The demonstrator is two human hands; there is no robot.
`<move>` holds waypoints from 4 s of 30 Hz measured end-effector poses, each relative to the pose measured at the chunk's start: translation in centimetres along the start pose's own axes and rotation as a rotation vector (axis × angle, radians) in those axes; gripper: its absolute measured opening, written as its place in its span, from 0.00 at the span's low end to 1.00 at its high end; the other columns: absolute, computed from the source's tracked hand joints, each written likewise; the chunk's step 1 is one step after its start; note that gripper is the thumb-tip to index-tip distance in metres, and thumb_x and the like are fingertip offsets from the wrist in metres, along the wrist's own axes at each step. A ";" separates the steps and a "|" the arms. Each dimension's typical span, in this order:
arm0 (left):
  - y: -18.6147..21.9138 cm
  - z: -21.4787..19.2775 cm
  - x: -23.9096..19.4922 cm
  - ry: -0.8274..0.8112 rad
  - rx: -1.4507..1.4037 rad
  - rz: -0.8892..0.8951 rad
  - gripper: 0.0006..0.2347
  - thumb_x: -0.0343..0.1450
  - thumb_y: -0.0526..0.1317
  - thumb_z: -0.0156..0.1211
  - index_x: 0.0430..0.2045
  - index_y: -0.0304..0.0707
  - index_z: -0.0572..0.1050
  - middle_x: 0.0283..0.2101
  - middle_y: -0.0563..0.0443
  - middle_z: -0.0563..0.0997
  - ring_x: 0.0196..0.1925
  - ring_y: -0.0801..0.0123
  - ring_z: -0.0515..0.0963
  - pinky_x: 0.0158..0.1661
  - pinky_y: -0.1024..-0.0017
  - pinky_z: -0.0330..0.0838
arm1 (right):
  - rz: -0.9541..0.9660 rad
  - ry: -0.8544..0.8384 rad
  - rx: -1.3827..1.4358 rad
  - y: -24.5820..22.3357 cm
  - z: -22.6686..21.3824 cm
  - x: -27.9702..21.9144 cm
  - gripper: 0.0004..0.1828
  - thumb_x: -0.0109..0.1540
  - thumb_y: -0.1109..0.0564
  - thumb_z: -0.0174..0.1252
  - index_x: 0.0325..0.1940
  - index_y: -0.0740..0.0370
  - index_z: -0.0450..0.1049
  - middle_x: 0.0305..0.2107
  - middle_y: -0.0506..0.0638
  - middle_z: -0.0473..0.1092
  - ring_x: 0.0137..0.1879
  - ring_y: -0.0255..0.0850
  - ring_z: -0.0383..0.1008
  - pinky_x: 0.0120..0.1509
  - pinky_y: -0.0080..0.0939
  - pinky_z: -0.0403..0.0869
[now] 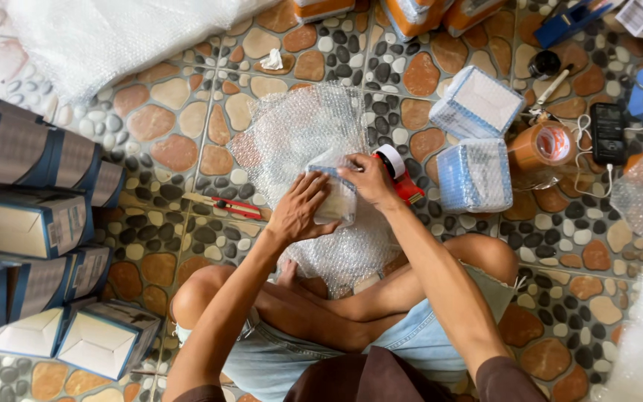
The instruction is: The person sits on the floor and wraps small rectangular boxes in bubble wrap. They fold the bubble wrap around each box, secure it with tape from a handheld dispenser, and place the wrapped packages aside. The process is repeated for several boxes.
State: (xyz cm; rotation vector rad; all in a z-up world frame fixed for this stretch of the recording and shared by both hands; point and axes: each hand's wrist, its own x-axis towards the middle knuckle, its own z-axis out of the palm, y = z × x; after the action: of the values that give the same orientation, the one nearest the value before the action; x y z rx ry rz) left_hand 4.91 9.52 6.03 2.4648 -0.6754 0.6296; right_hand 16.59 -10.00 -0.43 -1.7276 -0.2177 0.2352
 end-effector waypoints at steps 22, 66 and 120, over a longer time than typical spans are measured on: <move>-0.1 2.9 -1.2 0.220 0.190 0.098 0.30 0.60 0.63 0.68 0.42 0.34 0.79 0.43 0.39 0.84 0.50 0.49 0.85 0.65 0.50 0.72 | -0.143 0.421 -0.741 3.8 -12.9 -7.9 0.20 0.65 0.48 0.71 0.57 0.60 0.83 0.44 0.58 0.76 0.52 0.57 0.79 0.59 0.53 0.76; 3.5 -2.1 1.2 -0.473 0.268 -0.282 0.39 0.58 0.60 0.77 0.61 0.40 0.74 0.64 0.35 0.67 0.73 0.41 0.61 0.71 0.36 0.55 | 0.326 -0.018 0.161 -6.1 0.4 -11.6 0.39 0.71 0.32 0.48 0.78 0.58 0.62 0.68 0.64 0.65 0.69 0.58 0.69 0.63 0.56 0.73; 3.1 -24.8 -24.6 0.320 0.360 -2.081 0.40 0.58 0.51 0.70 0.69 0.49 0.62 0.63 0.27 0.60 0.63 0.31 0.67 0.61 0.44 0.63 | -0.138 -0.298 -0.566 2.4 -4.4 -14.6 0.22 0.61 0.49 0.68 0.59 0.54 0.78 0.55 0.52 0.77 0.60 0.49 0.77 0.65 0.47 0.72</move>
State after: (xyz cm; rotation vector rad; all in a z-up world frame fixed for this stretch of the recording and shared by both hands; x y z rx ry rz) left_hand -23.13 29.57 12.73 1.8150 1.9972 0.1440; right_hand 3.82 -18.61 -1.54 -2.2209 -0.6710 0.3531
